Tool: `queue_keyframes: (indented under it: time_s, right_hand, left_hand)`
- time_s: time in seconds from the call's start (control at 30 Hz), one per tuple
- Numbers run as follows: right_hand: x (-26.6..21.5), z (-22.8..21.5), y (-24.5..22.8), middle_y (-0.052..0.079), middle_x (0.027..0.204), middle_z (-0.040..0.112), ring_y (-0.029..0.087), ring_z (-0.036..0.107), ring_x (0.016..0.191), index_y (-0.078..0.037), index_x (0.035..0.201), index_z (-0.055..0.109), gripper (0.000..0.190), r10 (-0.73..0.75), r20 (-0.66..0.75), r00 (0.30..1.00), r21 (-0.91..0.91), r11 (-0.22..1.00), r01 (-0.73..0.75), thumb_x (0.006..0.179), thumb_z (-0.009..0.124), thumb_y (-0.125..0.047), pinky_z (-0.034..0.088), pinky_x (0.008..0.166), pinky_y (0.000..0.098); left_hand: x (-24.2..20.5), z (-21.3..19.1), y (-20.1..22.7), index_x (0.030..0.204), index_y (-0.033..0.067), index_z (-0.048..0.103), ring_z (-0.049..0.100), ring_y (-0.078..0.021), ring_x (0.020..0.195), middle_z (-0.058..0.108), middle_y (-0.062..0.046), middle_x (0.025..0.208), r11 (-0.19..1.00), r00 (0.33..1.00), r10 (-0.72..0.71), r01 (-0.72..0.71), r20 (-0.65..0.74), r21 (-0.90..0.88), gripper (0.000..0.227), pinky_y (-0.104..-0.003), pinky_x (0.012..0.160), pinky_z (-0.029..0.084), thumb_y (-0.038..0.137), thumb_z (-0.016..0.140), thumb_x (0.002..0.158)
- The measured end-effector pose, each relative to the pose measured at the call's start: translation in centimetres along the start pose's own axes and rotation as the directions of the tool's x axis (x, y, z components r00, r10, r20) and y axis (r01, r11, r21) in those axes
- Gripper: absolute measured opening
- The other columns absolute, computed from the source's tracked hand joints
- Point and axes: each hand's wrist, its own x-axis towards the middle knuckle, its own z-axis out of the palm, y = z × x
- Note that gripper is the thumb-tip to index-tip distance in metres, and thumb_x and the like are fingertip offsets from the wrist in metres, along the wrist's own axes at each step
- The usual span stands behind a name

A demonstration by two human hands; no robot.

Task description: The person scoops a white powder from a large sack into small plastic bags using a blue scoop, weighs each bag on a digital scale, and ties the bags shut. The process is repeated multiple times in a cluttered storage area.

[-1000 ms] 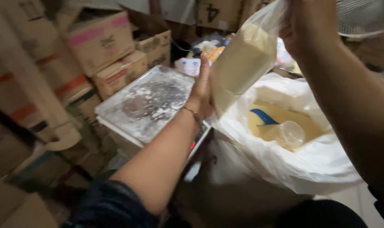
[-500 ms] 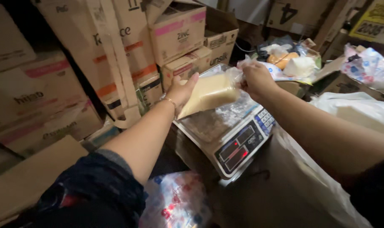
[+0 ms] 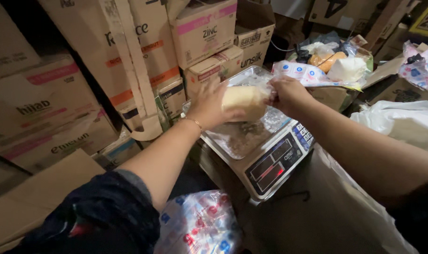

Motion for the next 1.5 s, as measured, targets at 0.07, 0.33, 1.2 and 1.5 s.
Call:
queue_keyframes:
  time_s: [0.07,0.33,1.2,1.5]
  right_hand:
    - [-0.5,-0.2,-0.5,0.006,0.075,0.051,0.019,0.054,0.065,-0.005,0.113,0.059,0.019,0.019,0.022,1.000,-0.018,1.000,-0.019,0.094,0.056,-0.007,0.059,0.079,0.0451]
    - [-2.9,-2.8,-0.7,0.005,0.086,0.049,0.015,0.051,0.066,-0.011,0.121,0.046,0.027,0.089,-0.044,0.995,0.055,0.995,-0.086,0.100,0.061,-0.018,0.060,0.085,0.0417]
    - [-3.0,-11.0,-2.3,0.001,0.080,0.061,0.008,0.044,0.061,-0.012,0.098,0.063,0.022,0.249,-0.193,0.949,-0.055,0.963,-0.264,0.105,0.049,-0.027,0.034,0.051,0.0232]
    - [-3.4,-7.5,-3.3,0.003,0.087,0.068,0.012,0.050,0.066,-0.019,0.113,0.064,0.037,0.162,-0.108,0.981,-0.086,0.981,-0.171,0.105,0.039,-0.046,0.039,0.055,0.0265]
  left_hand:
    - [-0.9,-0.2,0.4,0.149,0.0095,0.043,0.044,-0.0419,0.139,0.044,-0.022,0.149,0.990,0.991,-0.095,0.103,0.091,-0.094,0.102,-0.050,0.114,0.038,0.064,0.081,0.072]
    - [-1.6,0.1,0.5,0.147,0.0083,0.036,0.041,-0.0508,0.135,0.030,-0.028,0.151,0.976,0.986,-0.144,0.155,0.078,-0.154,0.111,-0.051,0.104,0.040,0.049,0.096,0.064]
    - [-1.5,0.7,0.6,0.148,0.0167,0.037,0.049,-0.0435,0.131,0.035,-0.016,0.153,0.946,0.959,-0.256,0.275,0.124,-0.172,0.102,-0.047,0.106,0.044,0.044,0.092,0.067]
    - [-1.5,1.0,0.4,0.149,0.0164,0.036,0.051,-0.0425,0.131,0.036,-0.015,0.153,0.940,0.949,-0.276,0.299,0.150,-0.165,0.103,-0.047,0.107,0.044,0.046,0.091,0.068]
